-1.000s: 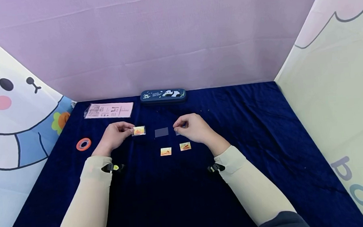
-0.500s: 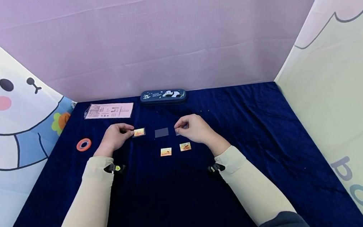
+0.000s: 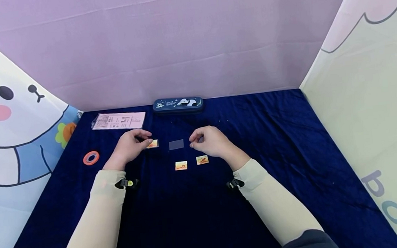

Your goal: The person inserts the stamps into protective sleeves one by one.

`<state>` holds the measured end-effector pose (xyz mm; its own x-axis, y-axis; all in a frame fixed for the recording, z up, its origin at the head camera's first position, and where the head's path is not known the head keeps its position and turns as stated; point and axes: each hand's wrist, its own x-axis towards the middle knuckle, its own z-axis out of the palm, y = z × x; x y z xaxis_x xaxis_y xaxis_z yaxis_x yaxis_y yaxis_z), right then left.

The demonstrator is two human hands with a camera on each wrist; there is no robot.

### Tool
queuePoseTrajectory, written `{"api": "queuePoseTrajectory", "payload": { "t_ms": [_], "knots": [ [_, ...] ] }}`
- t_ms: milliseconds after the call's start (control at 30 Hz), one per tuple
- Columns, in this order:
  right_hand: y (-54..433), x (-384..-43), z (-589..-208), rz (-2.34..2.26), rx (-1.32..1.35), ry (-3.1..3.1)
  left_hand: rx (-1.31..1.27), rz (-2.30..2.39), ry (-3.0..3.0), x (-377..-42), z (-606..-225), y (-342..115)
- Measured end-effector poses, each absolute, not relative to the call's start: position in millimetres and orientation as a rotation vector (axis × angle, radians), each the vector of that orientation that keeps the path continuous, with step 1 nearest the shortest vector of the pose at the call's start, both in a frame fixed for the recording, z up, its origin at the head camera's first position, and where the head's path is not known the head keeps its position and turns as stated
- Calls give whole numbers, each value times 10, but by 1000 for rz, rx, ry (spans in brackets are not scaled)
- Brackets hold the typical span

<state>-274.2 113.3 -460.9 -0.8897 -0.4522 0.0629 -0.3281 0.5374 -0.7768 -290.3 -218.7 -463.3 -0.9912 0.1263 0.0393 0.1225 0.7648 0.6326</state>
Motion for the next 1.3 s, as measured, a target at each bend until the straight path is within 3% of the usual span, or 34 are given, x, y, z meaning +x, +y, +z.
{"api": "queuePoseTrajectory", "payload": {
  "t_ms": [500,1300],
  "knots": [
    [1093,-2734,-4657,-1079,-645,2607,350,959,2839,-3009,-4659,-1831],
    [955,-2750,-4684,-955,-670,2608,304,769,2845,-3100,-4773,-1607]
  ]
}}
